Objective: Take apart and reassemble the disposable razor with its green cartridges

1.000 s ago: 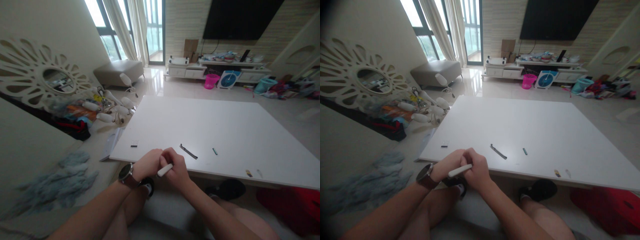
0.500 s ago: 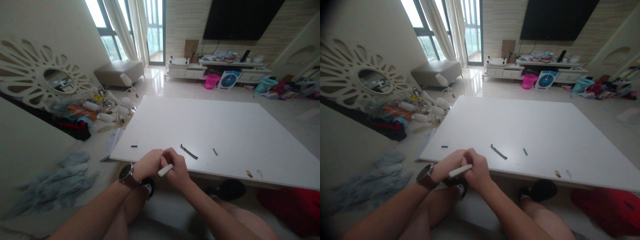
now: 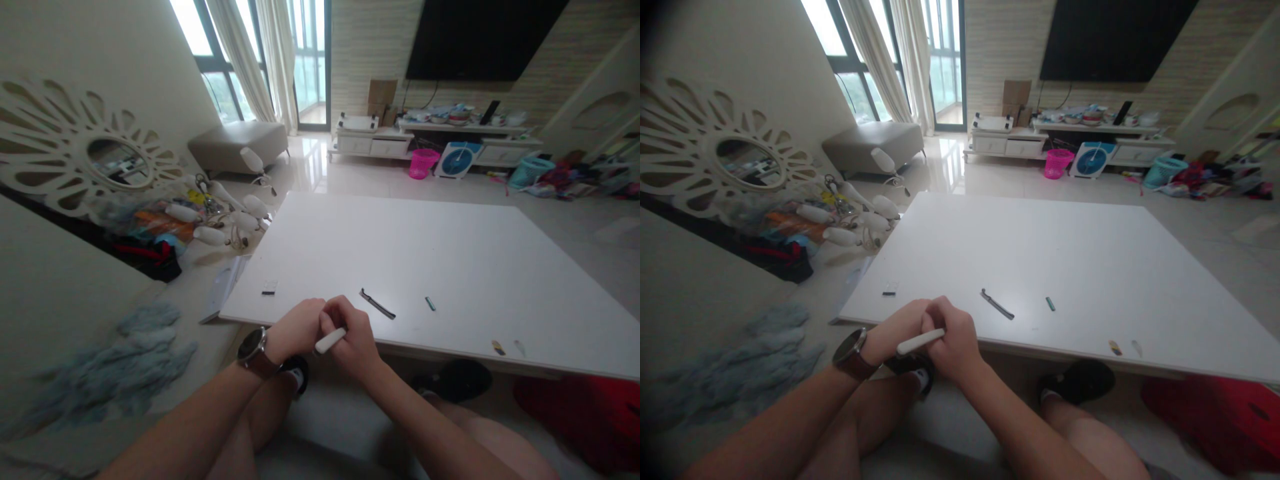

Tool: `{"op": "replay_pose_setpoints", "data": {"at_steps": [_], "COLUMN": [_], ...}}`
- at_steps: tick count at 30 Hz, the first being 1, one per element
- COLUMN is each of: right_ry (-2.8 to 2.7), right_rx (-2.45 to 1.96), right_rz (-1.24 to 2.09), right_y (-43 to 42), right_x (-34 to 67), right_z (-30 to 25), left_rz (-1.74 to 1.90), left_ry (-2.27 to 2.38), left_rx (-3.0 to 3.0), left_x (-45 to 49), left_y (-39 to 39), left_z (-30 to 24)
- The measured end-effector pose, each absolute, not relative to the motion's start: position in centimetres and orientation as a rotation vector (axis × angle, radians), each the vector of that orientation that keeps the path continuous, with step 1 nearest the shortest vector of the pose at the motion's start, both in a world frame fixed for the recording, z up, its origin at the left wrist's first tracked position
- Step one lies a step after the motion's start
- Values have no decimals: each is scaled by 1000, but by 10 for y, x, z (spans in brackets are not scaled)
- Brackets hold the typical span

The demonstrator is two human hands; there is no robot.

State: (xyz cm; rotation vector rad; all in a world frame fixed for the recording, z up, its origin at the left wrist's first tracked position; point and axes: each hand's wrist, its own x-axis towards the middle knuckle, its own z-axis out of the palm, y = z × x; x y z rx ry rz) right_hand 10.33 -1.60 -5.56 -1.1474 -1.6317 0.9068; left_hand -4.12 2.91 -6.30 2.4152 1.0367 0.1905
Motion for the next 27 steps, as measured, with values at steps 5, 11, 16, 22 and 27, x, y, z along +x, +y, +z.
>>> {"op": "replay_pose_setpoints", "data": {"at_steps": [5,11,16,22,27], "right_ry": [-1629,-1632,-1633,-1638,-1635], "right_rx": [-1151,-1148,-1138,-1135,-1134], "right_rz": [896,894,908,900,905], "right_y": [-16,-16,-16,-17,-17], "right_x": [103,104,104,104,104], "right_z": [-55,-53,-53,-53,-53], "left_rz": [191,184,200,178,192], "left_ry": [1071,1075,1063,1045,1046], "left_rx": [2414,2403,2391,2396,2410], "left_x": [-42,-41,-41,-41,-41], "left_y": [29,28,28,28,28], "left_z": [-64,-61,-57,-56,-58]}}
